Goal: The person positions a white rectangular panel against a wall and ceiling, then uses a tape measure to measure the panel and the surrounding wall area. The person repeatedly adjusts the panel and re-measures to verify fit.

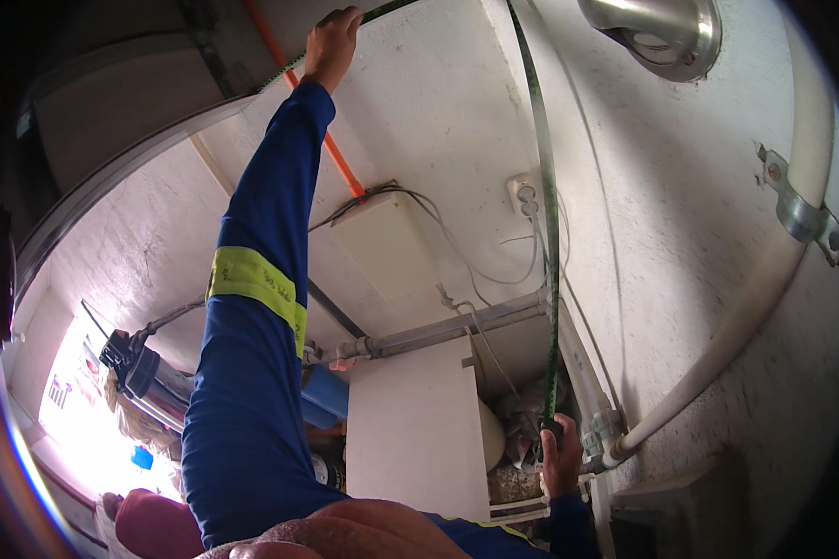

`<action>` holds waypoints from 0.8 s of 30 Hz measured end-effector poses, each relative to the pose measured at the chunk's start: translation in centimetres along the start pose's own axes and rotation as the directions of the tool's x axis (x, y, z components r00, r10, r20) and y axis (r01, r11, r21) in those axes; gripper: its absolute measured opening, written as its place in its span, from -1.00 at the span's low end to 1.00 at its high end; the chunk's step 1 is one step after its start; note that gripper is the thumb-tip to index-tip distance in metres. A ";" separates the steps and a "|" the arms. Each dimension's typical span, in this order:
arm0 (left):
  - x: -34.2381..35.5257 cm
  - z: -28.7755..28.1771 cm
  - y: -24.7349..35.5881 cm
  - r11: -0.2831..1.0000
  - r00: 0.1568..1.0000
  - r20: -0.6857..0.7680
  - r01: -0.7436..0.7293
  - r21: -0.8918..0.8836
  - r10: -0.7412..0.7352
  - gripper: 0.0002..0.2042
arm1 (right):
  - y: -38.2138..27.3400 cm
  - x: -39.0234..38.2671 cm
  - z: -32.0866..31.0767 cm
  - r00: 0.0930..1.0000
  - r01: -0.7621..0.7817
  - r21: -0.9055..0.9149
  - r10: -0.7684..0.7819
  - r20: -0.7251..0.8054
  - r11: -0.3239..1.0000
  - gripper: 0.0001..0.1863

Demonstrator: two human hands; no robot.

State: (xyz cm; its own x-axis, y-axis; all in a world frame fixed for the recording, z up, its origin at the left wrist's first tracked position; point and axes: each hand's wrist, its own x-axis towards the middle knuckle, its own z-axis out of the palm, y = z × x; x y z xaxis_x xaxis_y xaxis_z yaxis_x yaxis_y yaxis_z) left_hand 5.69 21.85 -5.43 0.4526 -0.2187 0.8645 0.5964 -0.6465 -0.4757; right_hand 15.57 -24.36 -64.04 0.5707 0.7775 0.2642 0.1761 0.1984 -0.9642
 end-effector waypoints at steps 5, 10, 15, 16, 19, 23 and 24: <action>0.6 0.5 -0.5 0.993 0.993 -0.019 0.113 -0.036 -0.114 -0.80 | -1.4 2.0 0.5 1.000 0.025 0.036 -0.025 0.004 0.999 -0.65; 1.2 1.5 -1.8 0.992 0.990 -0.071 0.116 -0.055 -0.120 -0.77 | -2.4 2.3 0.6 0.998 0.063 -0.018 -0.062 0.022 0.998 -0.65; 0.2 2.0 -3.8 0.996 0.991 -0.104 0.082 -0.047 -0.086 -0.78 | -2.9 2.5 0.5 0.999 0.050 -0.027 -0.049 0.023 0.998 -0.64; -0.2 2.0 -4.3 0.995 0.991 -0.095 0.086 -0.055 -0.091 -0.79 | -3.1 2.7 0.5 0.998 0.057 -0.027 -0.056 0.014 0.998 -0.63; -1.1 1.8 -5.6 0.956 0.963 -0.019 0.265 -0.127 -0.270 -0.77 | -4.1 3.5 0.7 0.997 0.072 -0.068 -0.073 -0.010 0.995 -0.62; -2.7 0.6 -7.1 0.970 0.976 -0.072 0.215 0.111 -0.208 -0.86 | -6.1 4.8 0.5 0.990 0.128 -0.220 -0.138 -0.029 0.967 -0.60; -3.0 0.4 -7.3 0.973 0.976 -0.046 0.218 0.075 -0.215 -0.86 | -6.5 5.0 0.3 0.979 0.185 -0.249 -0.201 -0.038 0.951 -0.60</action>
State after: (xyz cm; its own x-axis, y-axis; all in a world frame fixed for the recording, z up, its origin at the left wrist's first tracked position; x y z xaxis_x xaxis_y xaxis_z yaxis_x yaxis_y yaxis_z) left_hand 0.18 27.52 -4.62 0.2833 -0.1080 0.9529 0.7283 -0.6223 -0.2871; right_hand 17.00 -21.59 -56.44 0.5538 0.6984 0.4533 0.4728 0.1843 -0.8617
